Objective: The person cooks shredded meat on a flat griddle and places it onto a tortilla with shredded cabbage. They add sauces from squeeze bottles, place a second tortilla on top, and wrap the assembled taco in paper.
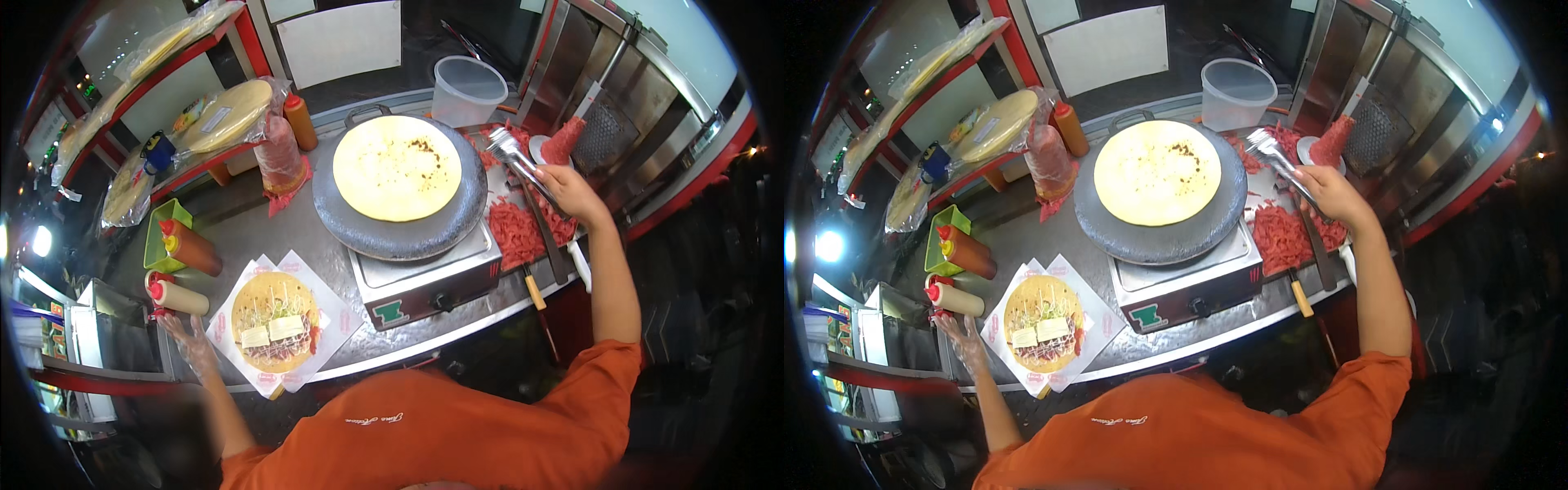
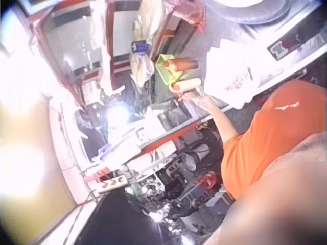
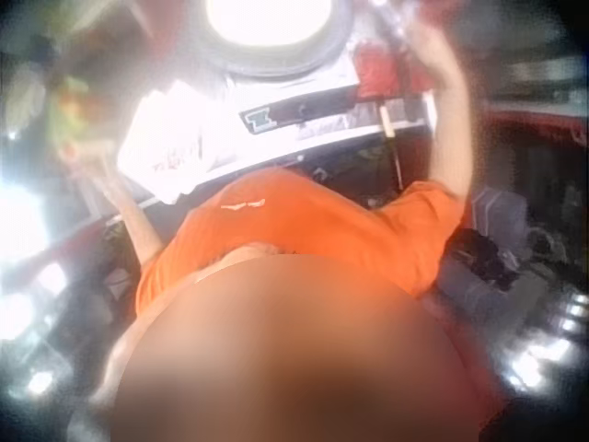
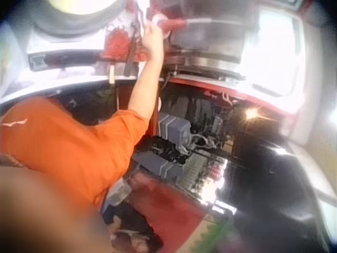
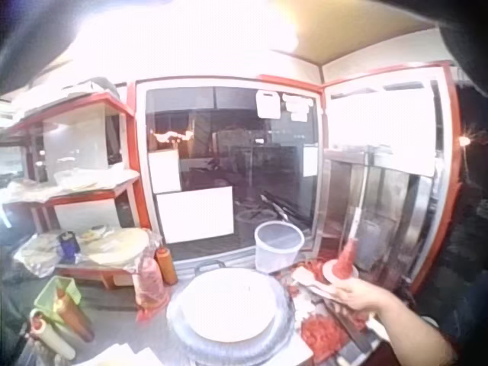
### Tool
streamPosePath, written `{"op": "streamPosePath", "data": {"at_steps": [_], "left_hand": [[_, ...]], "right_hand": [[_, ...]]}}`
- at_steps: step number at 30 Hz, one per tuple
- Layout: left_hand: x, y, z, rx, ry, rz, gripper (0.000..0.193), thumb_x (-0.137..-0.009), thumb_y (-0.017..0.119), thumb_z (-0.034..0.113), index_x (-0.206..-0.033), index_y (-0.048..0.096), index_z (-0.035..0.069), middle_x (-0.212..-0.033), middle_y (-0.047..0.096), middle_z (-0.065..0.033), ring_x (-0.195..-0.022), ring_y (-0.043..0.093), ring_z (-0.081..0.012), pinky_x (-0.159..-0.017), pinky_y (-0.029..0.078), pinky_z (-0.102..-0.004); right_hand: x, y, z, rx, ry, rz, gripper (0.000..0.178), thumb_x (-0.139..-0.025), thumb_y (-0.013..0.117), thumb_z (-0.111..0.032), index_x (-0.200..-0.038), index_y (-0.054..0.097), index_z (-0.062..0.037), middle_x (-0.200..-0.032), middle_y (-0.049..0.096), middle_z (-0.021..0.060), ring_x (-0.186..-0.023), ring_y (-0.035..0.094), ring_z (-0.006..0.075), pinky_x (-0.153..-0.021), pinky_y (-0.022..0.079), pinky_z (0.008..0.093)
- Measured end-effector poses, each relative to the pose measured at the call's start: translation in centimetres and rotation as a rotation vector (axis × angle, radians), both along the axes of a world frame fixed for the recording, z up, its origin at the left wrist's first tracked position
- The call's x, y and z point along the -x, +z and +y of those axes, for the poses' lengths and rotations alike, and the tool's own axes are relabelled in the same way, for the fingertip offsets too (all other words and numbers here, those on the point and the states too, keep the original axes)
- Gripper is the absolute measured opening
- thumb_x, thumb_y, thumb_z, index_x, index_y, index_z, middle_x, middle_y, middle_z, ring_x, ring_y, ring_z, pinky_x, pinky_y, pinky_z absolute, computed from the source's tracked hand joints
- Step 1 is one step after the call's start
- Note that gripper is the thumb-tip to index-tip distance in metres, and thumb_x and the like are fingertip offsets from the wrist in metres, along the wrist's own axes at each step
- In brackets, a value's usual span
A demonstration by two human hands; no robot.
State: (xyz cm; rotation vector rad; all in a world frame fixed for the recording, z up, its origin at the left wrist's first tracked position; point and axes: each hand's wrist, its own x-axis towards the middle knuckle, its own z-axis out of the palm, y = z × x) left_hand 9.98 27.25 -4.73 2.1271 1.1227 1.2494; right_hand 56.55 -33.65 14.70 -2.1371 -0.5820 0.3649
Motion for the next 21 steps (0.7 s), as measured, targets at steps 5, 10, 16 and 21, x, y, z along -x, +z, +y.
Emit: {"op": "streamPosePath", "data": {"at_steps": [5, 10, 16, 21], "left_hand": [[1.4, -2.0, -5.3, 0.115, -0.103, 0.183, 0.07, -0.1, 0.061, 0.027, -0.156, 0.025, 0.006, -0.141, 0.054, -0.0239, -0.127, 0.057, -0.033, -0.106, 0.045, -0.0415], [1.7, -3.5, -5.3, 0.273, -0.026, 0.262, 0.058, -0.104, 0.054, 0.035, -0.152, 0.036, 0.008, -0.122, 0.067, -0.0213, -0.109, 0.067, -0.0301, -0.095, 0.051, -0.0406], [2.8, -4.0, -5.8, 0.18, -0.087, 0.372, 0.045, -0.102, 0.056, 0.024, -0.142, 0.05, 0.004, -0.124, 0.066, -0.0226, -0.112, 0.066, -0.0346, -0.096, 0.051, -0.041], [2.9, -3.8, -6.1, 0.099, -0.084, 0.423, 0.036, -0.102, 0.055, 0.025, -0.127, 0.06, 0.0, -0.121, 0.066, -0.023, -0.11, 0.065, -0.0387, -0.094, 0.051, -0.0423]], "right_hand": [[-6.0, 4.1, 11.8, 0.601, 0.238, -0.073, 0.045, -0.101, 0.056, -0.036, -0.081, 0.07, 0.0018, -0.063, 0.065, 0.0074, -0.051, 0.06, 0.0159, -0.044, 0.045, 0.0326], [-8.0, 5.7, 19.9, 0.269, 0.398, -0.172, 0.033, -0.095, 0.068, -0.033, -0.092, 0.074, -0.001, -0.062, 0.06, 0.0026, -0.051, 0.056, 0.0118, -0.045, 0.043, 0.0303], [-8.0, 10.7, 11.6, -0.045, 0.582, 0.14, 0.033, -0.099, 0.064, -0.029, -0.117, 0.07, -0.003, -0.082, 0.066, 0.0005, -0.065, 0.06, 0.0065, -0.057, 0.048, 0.022], [-9.6, 7.6, 12.3, 0.807, 0.413, -0.109, 0.037, -0.094, 0.068, -0.038, -0.092, 0.076, -0.002, -0.07, 0.068, 0.0033, -0.062, 0.06, 0.0122, -0.059, 0.048, 0.0337]]}}
